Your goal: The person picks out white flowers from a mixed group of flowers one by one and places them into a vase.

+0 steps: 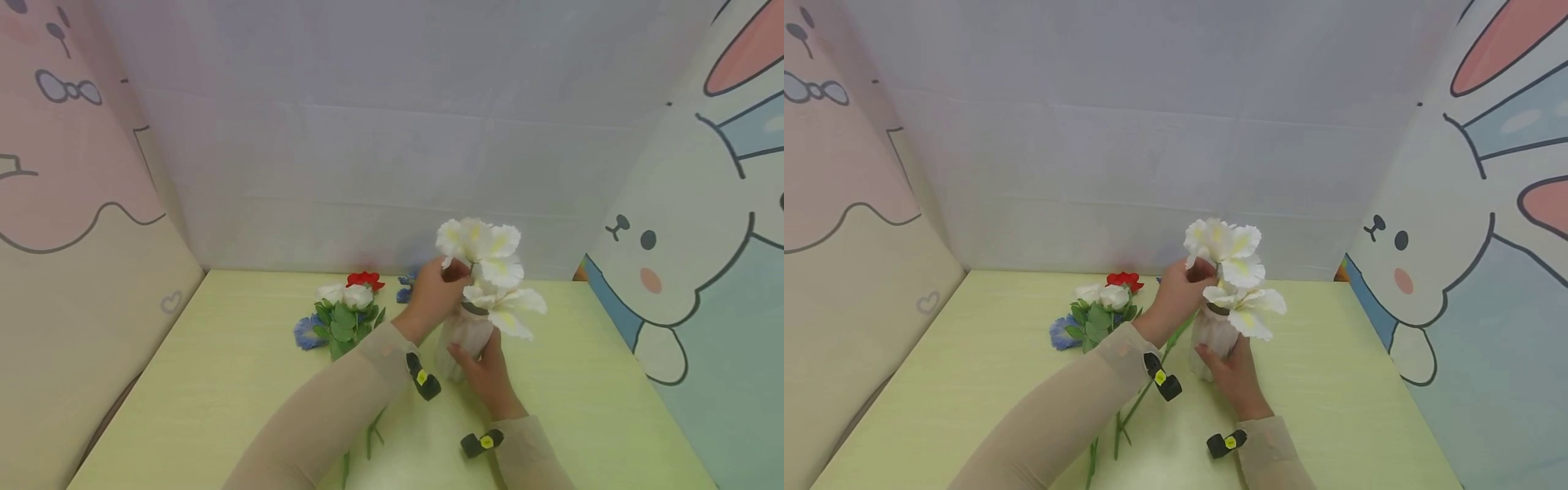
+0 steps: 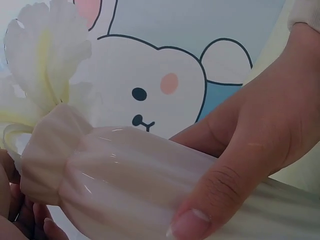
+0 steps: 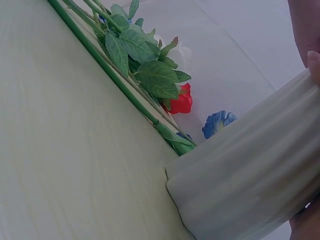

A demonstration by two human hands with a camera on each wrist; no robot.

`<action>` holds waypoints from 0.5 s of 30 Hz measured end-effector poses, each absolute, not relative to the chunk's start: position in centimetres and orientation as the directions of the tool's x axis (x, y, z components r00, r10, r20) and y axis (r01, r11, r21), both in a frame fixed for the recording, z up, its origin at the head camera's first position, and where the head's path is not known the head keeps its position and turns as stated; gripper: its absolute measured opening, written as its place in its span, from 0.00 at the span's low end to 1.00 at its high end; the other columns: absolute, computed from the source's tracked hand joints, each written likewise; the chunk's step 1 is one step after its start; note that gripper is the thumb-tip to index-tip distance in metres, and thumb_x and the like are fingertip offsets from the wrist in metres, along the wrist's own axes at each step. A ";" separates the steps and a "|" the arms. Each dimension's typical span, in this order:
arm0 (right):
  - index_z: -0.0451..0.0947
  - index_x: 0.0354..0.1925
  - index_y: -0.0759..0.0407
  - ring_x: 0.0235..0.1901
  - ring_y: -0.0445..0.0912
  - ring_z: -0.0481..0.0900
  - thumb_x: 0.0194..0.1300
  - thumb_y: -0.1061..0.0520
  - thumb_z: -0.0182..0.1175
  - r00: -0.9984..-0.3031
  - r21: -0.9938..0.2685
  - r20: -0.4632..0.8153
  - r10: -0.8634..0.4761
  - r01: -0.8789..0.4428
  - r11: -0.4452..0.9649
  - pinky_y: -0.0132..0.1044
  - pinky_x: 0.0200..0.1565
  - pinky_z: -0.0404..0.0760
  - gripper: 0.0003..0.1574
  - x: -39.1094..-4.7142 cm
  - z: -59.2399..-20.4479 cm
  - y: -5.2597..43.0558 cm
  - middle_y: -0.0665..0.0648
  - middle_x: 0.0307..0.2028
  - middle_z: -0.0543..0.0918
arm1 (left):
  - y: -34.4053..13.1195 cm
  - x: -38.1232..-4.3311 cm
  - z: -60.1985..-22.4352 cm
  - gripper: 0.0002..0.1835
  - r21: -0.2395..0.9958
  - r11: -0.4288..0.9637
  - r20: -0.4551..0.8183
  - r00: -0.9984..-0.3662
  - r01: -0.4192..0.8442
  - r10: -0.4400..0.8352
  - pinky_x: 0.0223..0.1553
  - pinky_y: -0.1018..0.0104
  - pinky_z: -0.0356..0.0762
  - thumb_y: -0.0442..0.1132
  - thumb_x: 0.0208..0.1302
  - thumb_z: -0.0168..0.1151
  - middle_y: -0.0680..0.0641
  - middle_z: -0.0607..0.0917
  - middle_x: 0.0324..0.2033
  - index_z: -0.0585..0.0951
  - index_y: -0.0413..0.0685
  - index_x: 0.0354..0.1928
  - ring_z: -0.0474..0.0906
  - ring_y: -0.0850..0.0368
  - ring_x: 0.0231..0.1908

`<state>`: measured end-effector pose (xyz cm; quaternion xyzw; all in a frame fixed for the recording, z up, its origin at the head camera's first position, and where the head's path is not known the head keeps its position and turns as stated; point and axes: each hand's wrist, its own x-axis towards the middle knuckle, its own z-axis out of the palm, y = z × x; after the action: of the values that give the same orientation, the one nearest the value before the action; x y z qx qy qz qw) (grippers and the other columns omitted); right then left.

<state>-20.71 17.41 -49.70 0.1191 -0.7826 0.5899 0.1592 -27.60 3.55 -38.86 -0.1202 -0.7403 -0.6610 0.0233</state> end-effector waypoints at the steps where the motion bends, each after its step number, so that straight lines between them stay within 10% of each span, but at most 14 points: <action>1: 0.59 0.59 0.76 0.46 0.40 0.74 0.61 0.71 0.69 -0.921 -0.885 0.390 0.000 -0.375 0.276 0.24 0.49 0.72 0.37 -20.7 -49.7 17.4 0.65 0.47 0.75 | 3.5 -27.5 -38.9 0.02 0.974 0.095 0.190 -0.971 0.205 0.146 0.38 0.67 0.79 0.36 0.69 0.67 0.53 0.85 0.36 0.84 0.46 0.40 0.80 0.59 0.37; 10: 0.61 0.63 0.74 0.48 0.42 0.74 0.63 0.67 0.71 -0.952 -0.907 0.306 0.010 -0.288 0.308 0.23 0.51 0.72 0.38 -20.8 -49.5 17.4 0.66 0.52 0.76 | 3.7 -27.0 -40.1 0.04 0.968 0.179 0.162 -0.983 0.176 0.089 0.25 0.64 0.62 0.35 0.67 0.61 0.53 0.62 0.19 0.83 0.52 0.36 0.57 0.58 0.21; 15: 0.61 0.64 0.74 0.47 0.42 0.75 0.63 0.68 0.70 -0.952 -0.917 0.307 0.000 -0.296 0.269 0.24 0.51 0.73 0.37 -20.8 -49.5 17.5 0.66 0.51 0.77 | 3.8 -26.8 -40.8 0.04 0.959 0.202 0.188 -0.979 0.201 0.081 0.25 0.64 0.62 0.36 0.68 0.60 0.54 0.65 0.19 0.83 0.51 0.39 0.60 0.58 0.20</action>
<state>-20.78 17.46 -49.47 0.0939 -0.7871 0.5970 0.1237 -26.80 3.82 -40.79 -0.0911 -0.7737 -0.6252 0.0476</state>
